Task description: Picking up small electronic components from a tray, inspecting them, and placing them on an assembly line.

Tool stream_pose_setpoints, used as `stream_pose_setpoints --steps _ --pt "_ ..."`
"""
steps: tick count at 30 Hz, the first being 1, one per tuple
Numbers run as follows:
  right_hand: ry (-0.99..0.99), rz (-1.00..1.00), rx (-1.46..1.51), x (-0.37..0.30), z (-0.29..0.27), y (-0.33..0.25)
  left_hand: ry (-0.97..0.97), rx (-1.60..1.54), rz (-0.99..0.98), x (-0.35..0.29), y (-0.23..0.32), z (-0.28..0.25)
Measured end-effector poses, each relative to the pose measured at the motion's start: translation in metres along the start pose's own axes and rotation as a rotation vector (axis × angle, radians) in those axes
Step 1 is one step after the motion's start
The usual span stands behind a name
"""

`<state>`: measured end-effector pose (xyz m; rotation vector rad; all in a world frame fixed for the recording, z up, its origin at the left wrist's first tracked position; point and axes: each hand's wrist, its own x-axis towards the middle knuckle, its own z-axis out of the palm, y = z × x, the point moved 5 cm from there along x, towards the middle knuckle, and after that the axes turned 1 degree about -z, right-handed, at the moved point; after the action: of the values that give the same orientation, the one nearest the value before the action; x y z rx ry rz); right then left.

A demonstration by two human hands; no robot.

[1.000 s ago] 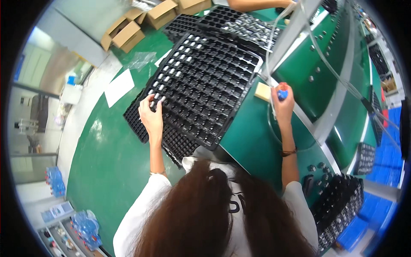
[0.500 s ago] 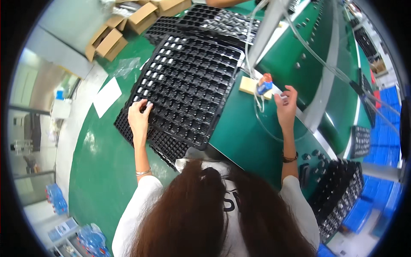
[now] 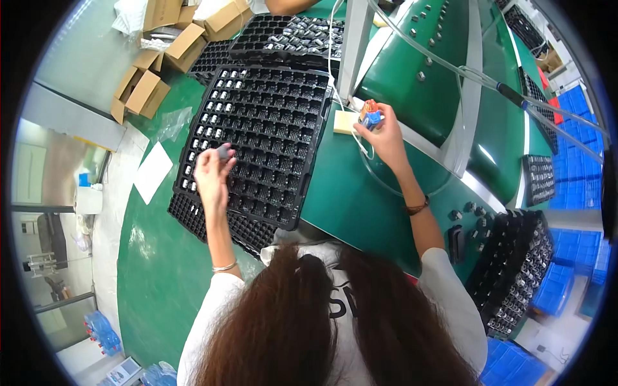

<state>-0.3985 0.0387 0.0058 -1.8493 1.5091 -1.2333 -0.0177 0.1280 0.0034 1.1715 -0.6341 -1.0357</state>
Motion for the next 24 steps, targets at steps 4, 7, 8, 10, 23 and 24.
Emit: stream_pose_setpoints --steps 4,7,8,10,23,24 --pt "0.040 -0.029 -0.001 0.024 0.014 0.012 -0.177 -0.317 -0.356 -0.007 -0.037 0.065" --pt "0.250 -0.020 -0.001 0.056 -0.012 0.045 -0.212 -0.293 -0.432 -0.008 -0.065 0.099" --pt "0.291 0.028 -0.024 0.068 -0.027 0.055 -0.224 -0.258 -0.456 -0.008 -0.070 0.110" --pt "0.395 0.004 -0.311 0.088 -0.058 0.093 -0.270 -0.255 -0.488 -0.010 -0.079 0.138" --pt "0.289 0.190 0.349 0.063 -0.049 0.067 -0.526 -0.115 -0.320 -0.023 -0.103 0.225" --pt "0.134 0.332 0.669 0.053 -0.031 0.064 -0.532 -0.099 -0.302 -0.024 -0.100 0.226"
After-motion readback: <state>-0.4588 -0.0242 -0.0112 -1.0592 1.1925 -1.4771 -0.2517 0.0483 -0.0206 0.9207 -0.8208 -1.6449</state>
